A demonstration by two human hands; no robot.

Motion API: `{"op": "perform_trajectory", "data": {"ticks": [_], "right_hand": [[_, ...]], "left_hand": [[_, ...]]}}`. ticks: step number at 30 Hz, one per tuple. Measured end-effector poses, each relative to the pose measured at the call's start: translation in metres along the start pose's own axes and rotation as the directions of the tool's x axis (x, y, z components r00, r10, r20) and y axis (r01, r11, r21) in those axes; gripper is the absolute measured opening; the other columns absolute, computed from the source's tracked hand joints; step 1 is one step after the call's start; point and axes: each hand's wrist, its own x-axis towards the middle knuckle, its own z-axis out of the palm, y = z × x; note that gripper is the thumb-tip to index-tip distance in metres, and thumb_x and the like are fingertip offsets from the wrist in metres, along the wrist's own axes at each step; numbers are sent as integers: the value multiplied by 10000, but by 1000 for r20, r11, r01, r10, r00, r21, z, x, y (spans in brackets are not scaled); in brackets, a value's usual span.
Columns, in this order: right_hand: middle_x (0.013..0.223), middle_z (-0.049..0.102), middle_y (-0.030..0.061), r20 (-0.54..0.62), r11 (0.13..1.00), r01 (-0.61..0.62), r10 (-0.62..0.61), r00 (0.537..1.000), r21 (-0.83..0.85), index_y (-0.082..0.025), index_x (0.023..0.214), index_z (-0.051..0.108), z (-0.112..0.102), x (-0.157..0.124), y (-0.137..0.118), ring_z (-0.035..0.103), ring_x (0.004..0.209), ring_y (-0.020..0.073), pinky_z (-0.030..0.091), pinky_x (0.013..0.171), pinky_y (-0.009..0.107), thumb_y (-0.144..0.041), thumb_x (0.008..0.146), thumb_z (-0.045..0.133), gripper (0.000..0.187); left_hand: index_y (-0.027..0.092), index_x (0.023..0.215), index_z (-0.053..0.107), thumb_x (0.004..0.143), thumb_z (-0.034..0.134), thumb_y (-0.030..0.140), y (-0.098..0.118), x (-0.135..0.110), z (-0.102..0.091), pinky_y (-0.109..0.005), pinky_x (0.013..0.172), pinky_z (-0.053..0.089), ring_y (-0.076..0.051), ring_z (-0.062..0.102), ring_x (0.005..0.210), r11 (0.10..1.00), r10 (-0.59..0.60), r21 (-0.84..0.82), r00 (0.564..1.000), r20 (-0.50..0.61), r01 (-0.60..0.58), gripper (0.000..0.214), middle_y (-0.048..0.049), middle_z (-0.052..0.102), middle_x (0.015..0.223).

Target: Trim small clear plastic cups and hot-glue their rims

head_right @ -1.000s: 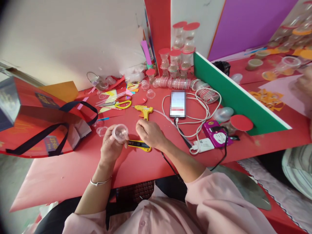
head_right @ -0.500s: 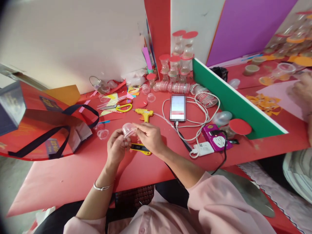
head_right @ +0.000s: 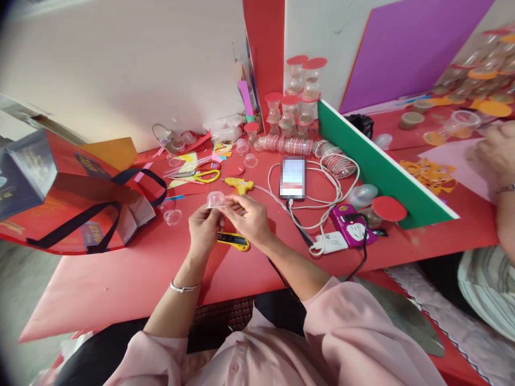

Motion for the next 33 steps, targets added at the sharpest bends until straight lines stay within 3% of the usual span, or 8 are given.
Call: {"op": "perform_trajectory", "data": {"ticks": [3, 7, 10, 13, 18, 22, 28, 33], "right_hand": [[1308, 705, 88, 162, 996, -21, 7, 987, 81, -285, 1419, 594, -5, 5, -1, 721, 909, 187, 604, 752, 314, -522, 901, 731, 586], [1201, 734, 58, 289, 992, -59, 24, 957, 114, -299, 1376, 629, -6, 9, 2, 701, 1027, 213, 576, 899, 365, -553, 974, 622, 475], [1185, 728, 54, 253, 981, -103, 59, 966, 166, -292, 1335, 628, -1, 6, 6, 697, 1031, 215, 575, 880, 353, -561, 952, 653, 468], [1141, 722, 50, 224, 981, -101, 62, 973, 164, -286, 1315, 605, 3, 2, 7, 695, 938, 196, 570, 792, 317, -546, 949, 663, 453], [1154, 704, 30, 202, 995, 86, -73, 977, -54, -279, 1221, 649, 3, -2, 7, 516, 607, 98, 505, 654, 286, -485, 881, 771, 416], [1084, 731, 34, 207, 995, 75, -61, 976, -59, -278, 1227, 666, 3, -3, 9, 592, 681, 129, 505, 646, 279, -480, 861, 794, 437], [1003, 757, 40, 208, 1000, 4, 0, 978, -18, -254, 1199, 693, 4, -3, 11, 648, 713, 146, 492, 603, 270, -521, 812, 832, 490], [1063, 752, 37, 222, 995, -68, 49, 974, 79, -267, 1177, 690, 5, -4, 7, 682, 805, 162, 528, 656, 275, -505, 784, 854, 488]], "left_hand": [[156, 771, 710, 833, 735, 358, 4, 5, 0, -195, 407, 380, -84, 476, 400, 986, 47, 159, 998, 33, -52, 214, 46, 561, 493], [156, 783, 721, 862, 716, 409, 7, 4, 6, -204, 408, 368, -92, 467, 404, 981, 49, 188, 999, -6, -47, 265, 49, 547, 484], [166, 675, 670, 871, 711, 450, 6, 1, 12, -209, 410, 348, -90, 441, 405, 984, 43, 178, 996, -76, -29, 348, 48, 522, 466], [171, 633, 631, 888, 685, 427, 3, 0, 13, -211, 435, 347, -92, 444, 431, 983, 56, 175, 998, -42, -48, 365, 42, 521, 483], [162, 754, 715, 848, 703, 344, 0, -3, 5, -218, 530, 400, -110, 503, 549, 991, 90, 101, 996, -13, -88, 205, 22, 601, 610], [148, 778, 738, 823, 718, 319, 0, -4, 1, -236, 614, 440, -135, 558, 644, 981, 125, 155, 992, -19, -120, 178, -5, 669, 693], [151, 739, 708, 868, 677, 360, 0, -1, -3, -244, 603, 406, -141, 530, 636, 928, 183, 332, 983, -1, -172, 247, 1, 630, 636], [159, 716, 693, 854, 698, 372, 1, 1, -9, -242, 599, 394, -134, 503, 622, 934, 199, 293, 979, 39, -202, 255, 13, 589, 621]]}}
